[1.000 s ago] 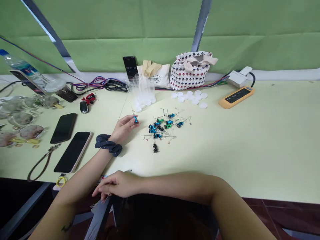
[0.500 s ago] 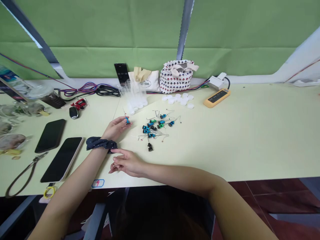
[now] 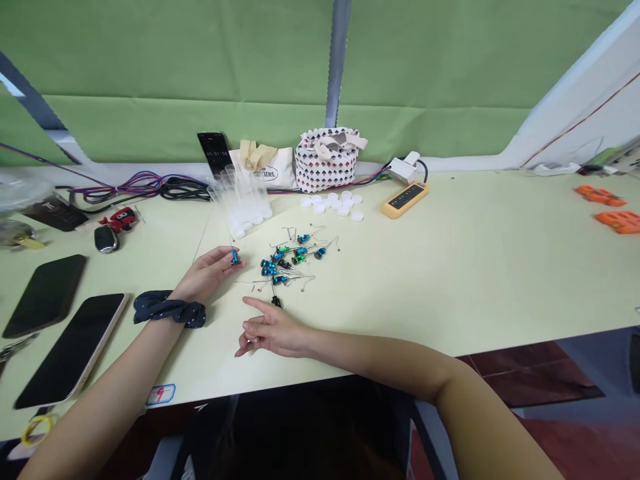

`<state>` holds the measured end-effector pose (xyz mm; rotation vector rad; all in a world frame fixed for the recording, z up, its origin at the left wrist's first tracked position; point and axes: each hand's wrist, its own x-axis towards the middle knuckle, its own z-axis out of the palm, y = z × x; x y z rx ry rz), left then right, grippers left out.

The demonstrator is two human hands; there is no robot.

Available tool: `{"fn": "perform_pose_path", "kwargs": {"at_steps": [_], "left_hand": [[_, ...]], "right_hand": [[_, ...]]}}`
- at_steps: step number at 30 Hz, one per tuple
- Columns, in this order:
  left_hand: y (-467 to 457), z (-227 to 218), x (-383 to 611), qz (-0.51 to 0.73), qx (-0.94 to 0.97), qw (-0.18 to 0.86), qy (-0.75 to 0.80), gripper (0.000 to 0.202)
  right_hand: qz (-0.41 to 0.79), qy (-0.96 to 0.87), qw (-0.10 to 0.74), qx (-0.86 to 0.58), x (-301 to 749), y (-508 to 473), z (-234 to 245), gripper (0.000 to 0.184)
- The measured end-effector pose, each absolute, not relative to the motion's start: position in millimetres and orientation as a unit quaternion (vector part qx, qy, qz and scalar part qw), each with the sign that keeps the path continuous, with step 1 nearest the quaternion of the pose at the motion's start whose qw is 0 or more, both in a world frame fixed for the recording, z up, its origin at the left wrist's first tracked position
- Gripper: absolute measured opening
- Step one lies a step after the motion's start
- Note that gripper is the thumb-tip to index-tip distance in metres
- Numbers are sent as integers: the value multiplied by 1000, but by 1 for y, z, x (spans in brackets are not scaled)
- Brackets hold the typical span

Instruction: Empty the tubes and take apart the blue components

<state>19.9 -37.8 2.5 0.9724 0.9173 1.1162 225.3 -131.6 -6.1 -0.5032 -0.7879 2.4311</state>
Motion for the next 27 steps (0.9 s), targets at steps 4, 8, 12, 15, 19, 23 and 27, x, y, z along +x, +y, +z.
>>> {"fn": "perform_pose_path", "kwargs": {"at_steps": [4,8,12,15,19,23,27], "left_hand": [[-58,21,43,448,444,701,333,19],[-76,32,55,379,451,759,275,17],[-81,26,54,325,459,784,262,16],[-77,15,58,293,473,789,261,14],[-60,4,74,295,488,780,260,14],[-32,1,93,303,512,764,249,18],[-1,-3,113,308,527,759,228,23]], "right_hand": [[895,-330,252,-163,226,-132,-4,63],[889,-377,243,-91,232,-130,4,32],[856,-429,276,-80,258,-114,7,26],[784,-524,291,-158,278,-97,4,24],[707,-606,286,-227,287,-77,0,31],[672,-604,332,-269,295,-54,-1,36],[660,-596,360,-281,311,-25,-6,37]]}}
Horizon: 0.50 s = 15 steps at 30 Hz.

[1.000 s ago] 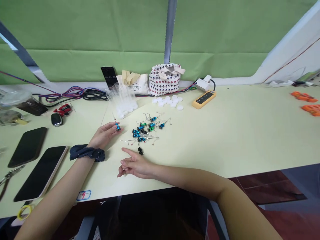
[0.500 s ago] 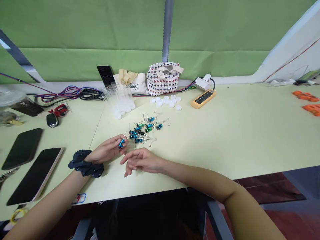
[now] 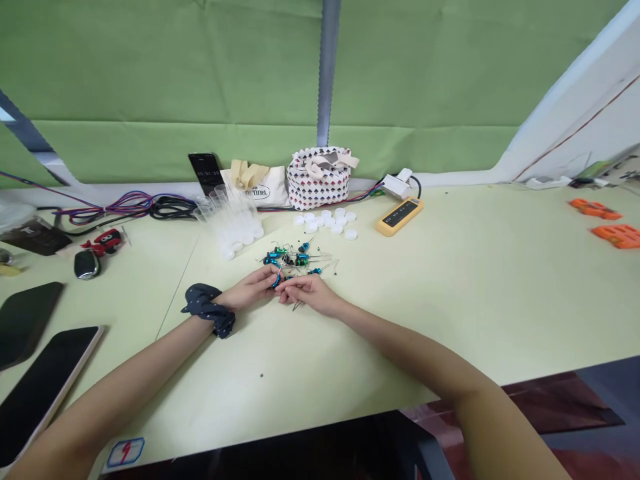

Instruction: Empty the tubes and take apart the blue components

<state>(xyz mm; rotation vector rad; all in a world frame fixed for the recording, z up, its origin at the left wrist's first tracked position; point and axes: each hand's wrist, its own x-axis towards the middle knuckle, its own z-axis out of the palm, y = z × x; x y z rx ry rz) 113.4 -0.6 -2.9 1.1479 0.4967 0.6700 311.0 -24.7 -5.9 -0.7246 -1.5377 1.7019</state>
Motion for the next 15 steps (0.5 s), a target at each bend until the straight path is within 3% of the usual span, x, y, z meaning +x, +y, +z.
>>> {"fn": "perform_pose_path", "kwargs": {"at_steps": [6,15], "left_hand": [[29,-7,129,332,528,744,240,26],[-1,7,103,403,470,724,305,22]], "right_hand": [[673,-544,401,-300,325,2,-14,37],[689,-522,377,-333,308,-15,12,34]]}}
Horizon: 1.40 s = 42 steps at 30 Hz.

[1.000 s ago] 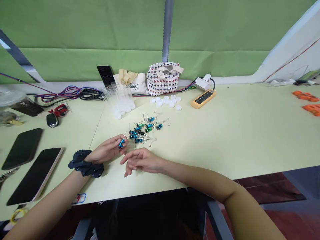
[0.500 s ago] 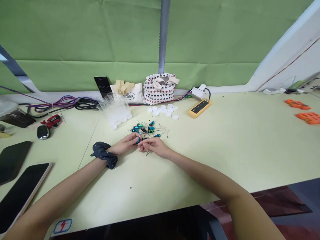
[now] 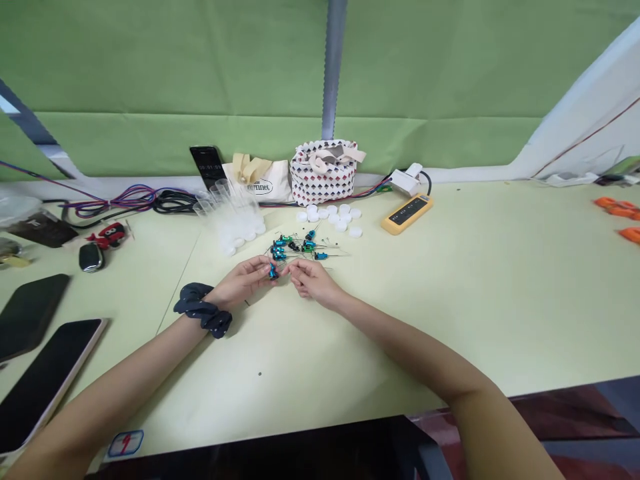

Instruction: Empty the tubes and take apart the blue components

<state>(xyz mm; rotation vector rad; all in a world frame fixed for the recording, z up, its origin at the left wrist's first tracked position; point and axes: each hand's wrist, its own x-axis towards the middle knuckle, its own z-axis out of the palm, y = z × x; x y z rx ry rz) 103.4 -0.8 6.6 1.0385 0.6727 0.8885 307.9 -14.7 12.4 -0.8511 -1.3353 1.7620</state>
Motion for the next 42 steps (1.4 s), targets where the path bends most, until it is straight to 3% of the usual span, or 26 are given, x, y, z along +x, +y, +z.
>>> {"fn": "perform_pose_path", "kwargs": {"at_steps": [4,9,16,21,25,30,32,35,39,42], "left_hand": [[-19,12,94,441,447,701,338,20],[-34,18,91,465,445,666,376,21],[-42,15,91,509,434,604,433,18],[-44,18,89,509,449,596,429,18],[-45,21,88,507,473,574,436,17],[-45,18,86,481,508,569,431,19],[-45,18,86,480,512,565,434,18],[-46,18,86,482,513,558,440,17],[-47,17,86,480,513,567,430,17],[-48,17,87,483,516,569,421,18]], "right_hand": [[696,-515,318,-386,288,-24,21,37],[760,-488,264,-339,274,-29,19,40],[729,-493,323,-348,269,-29,8,45],[781,-453,275,-331,269,-31,16,45],[777,-412,340,-333,270,-31,20,42],[785,-460,245,-335,273,-31,18,40],[765,-483,274,-326,275,-32,16,39],[739,-481,333,-335,275,-33,14,51],[764,-476,278,-335,275,-33,15,42],[762,-480,296,-317,275,-33,16,41]]}}
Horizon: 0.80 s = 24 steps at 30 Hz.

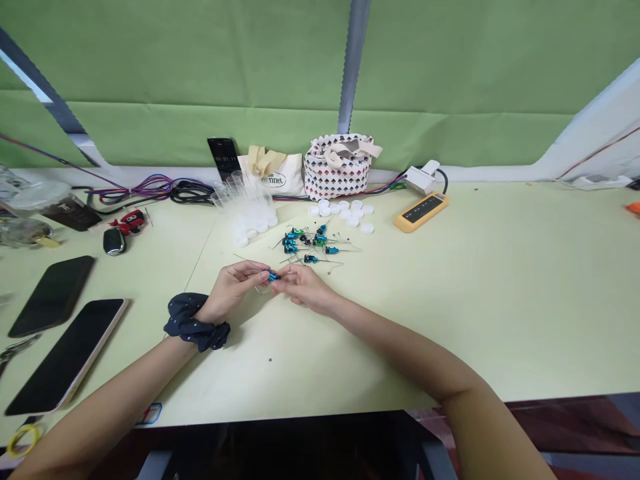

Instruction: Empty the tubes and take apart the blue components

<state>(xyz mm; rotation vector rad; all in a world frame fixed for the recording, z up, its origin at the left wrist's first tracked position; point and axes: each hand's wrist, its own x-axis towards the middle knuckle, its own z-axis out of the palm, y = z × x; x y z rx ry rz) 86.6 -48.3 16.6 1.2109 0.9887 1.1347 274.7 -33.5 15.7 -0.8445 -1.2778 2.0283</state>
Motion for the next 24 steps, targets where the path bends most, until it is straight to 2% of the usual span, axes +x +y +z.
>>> {"fn": "perform_pose_path", "kwargs": {"at_steps": [2,6,9,11,15,17,20,24], "left_hand": [[-49,16,87,485,520,569,414,18],[-49,16,87,490,519,561,418,17],[-49,16,87,492,515,558,425,17],[-49,18,88,491,515,559,425,17],[-49,20,89,491,510,562,428,20],[-49,20,89,489,507,562,434,21],[-49,21,89,490,506,561,435,22],[-49,20,89,497,498,560,436,24]], "right_hand": [[760,-480,309,-311,275,-34,16,52],[779,-471,264,-318,275,-33,14,45],[763,-468,308,-323,275,-33,14,41],[760,-456,330,-325,275,-33,15,50],[785,-449,282,-319,274,-33,16,42],[779,-456,292,-315,274,-33,16,40],[774,-452,311,-316,273,-34,15,48],[785,-450,285,-317,273,-33,15,38]]}}
